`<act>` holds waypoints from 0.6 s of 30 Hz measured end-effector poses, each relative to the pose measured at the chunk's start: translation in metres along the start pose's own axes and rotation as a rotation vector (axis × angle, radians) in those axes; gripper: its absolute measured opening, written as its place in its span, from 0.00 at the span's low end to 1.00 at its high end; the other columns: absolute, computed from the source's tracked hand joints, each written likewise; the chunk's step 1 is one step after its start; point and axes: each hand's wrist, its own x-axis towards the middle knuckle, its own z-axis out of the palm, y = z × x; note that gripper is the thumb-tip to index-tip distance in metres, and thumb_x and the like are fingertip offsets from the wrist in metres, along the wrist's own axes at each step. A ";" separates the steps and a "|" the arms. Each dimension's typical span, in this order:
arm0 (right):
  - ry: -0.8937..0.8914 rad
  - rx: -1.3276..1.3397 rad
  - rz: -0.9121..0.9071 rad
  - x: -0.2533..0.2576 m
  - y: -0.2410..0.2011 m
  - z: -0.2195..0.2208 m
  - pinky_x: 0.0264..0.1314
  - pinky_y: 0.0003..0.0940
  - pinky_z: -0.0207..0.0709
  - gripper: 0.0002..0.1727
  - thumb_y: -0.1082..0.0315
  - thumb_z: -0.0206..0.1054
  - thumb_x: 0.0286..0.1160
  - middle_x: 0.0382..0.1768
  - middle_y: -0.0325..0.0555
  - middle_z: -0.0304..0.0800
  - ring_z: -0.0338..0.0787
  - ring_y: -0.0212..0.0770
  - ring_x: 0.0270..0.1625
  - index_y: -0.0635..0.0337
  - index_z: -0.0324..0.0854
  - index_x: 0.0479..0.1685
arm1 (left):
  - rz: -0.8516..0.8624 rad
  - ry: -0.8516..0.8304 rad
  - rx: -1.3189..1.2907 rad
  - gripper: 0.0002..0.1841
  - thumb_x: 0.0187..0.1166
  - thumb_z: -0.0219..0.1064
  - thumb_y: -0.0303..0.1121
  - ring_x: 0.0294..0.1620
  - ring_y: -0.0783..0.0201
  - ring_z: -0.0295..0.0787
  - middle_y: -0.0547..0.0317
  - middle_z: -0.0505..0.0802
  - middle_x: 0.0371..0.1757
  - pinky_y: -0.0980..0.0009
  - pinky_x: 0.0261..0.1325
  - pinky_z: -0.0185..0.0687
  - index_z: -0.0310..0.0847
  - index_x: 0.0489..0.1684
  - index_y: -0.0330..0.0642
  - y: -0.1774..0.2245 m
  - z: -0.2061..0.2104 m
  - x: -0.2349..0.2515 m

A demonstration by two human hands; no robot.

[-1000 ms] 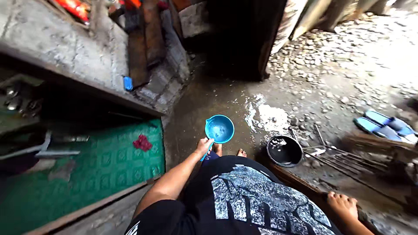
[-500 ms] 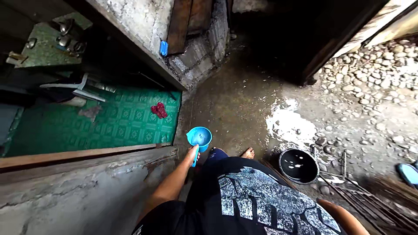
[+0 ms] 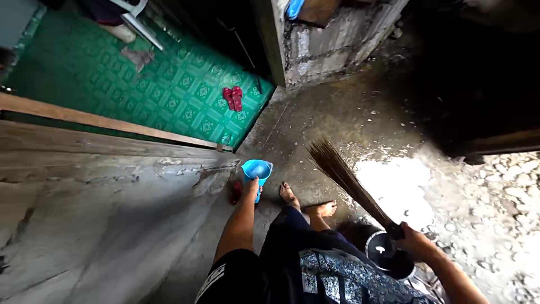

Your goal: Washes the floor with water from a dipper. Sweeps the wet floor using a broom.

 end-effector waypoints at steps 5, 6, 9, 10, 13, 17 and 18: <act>-0.002 -0.080 -0.140 0.103 -0.113 0.001 0.63 0.74 0.79 0.45 0.52 0.82 0.65 0.58 0.69 0.90 0.90 0.71 0.61 0.54 0.66 0.84 | -0.038 0.061 -0.047 0.27 0.94 0.49 0.52 0.28 0.62 0.84 0.50 0.88 0.39 0.65 0.35 0.83 0.75 0.71 0.36 -0.001 0.008 0.078; -0.002 -0.075 -0.171 0.128 -0.135 0.004 0.64 0.74 0.79 0.45 0.49 0.81 0.67 0.58 0.68 0.90 0.90 0.71 0.61 0.54 0.66 0.84 | -0.039 0.073 -0.081 0.27 0.95 0.49 0.52 0.27 0.62 0.83 0.50 0.87 0.38 0.65 0.34 0.83 0.75 0.70 0.36 -0.001 0.010 0.093; 0.000 -0.082 -0.238 0.204 -0.201 0.010 0.62 0.74 0.80 0.45 0.47 0.80 0.68 0.58 0.68 0.90 0.90 0.70 0.60 0.48 0.65 0.87 | -0.037 0.115 -0.192 0.26 0.95 0.49 0.52 0.23 0.63 0.81 0.53 0.86 0.32 0.66 0.29 0.81 0.77 0.65 0.35 -0.005 0.022 0.137; 0.001 -0.091 -0.262 0.228 -0.222 0.012 0.63 0.74 0.79 0.46 0.48 0.80 0.68 0.58 0.67 0.90 0.90 0.70 0.60 0.45 0.63 0.88 | -0.044 0.128 -0.238 0.26 0.95 0.49 0.52 0.21 0.64 0.80 0.54 0.86 0.30 0.67 0.27 0.80 0.77 0.63 0.35 -0.006 0.027 0.152; 0.040 -0.128 -0.327 0.296 -0.275 0.022 0.62 0.74 0.79 0.46 0.49 0.78 0.69 0.61 0.66 0.90 0.90 0.70 0.62 0.41 0.61 0.90 | -0.078 0.141 -0.387 0.26 0.95 0.48 0.52 0.18 0.65 0.77 0.55 0.83 0.27 0.68 0.23 0.77 0.76 0.61 0.35 -0.006 0.040 0.193; 0.105 -0.205 -0.356 0.363 -0.318 0.042 0.61 0.74 0.79 0.46 0.48 0.76 0.69 0.61 0.65 0.90 0.90 0.70 0.62 0.39 0.59 0.91 | -0.123 0.170 -0.527 0.24 0.95 0.49 0.50 0.19 0.65 0.76 0.54 0.83 0.28 0.70 0.23 0.76 0.75 0.62 0.34 -0.004 0.053 0.239; 0.114 -0.231 -0.366 0.377 -0.323 0.049 0.61 0.74 0.79 0.46 0.46 0.75 0.70 0.62 0.65 0.90 0.90 0.70 0.62 0.39 0.58 0.91 | -0.132 0.183 -0.524 0.24 0.95 0.49 0.50 0.20 0.65 0.77 0.53 0.83 0.30 0.69 0.24 0.77 0.75 0.62 0.34 -0.008 0.055 0.253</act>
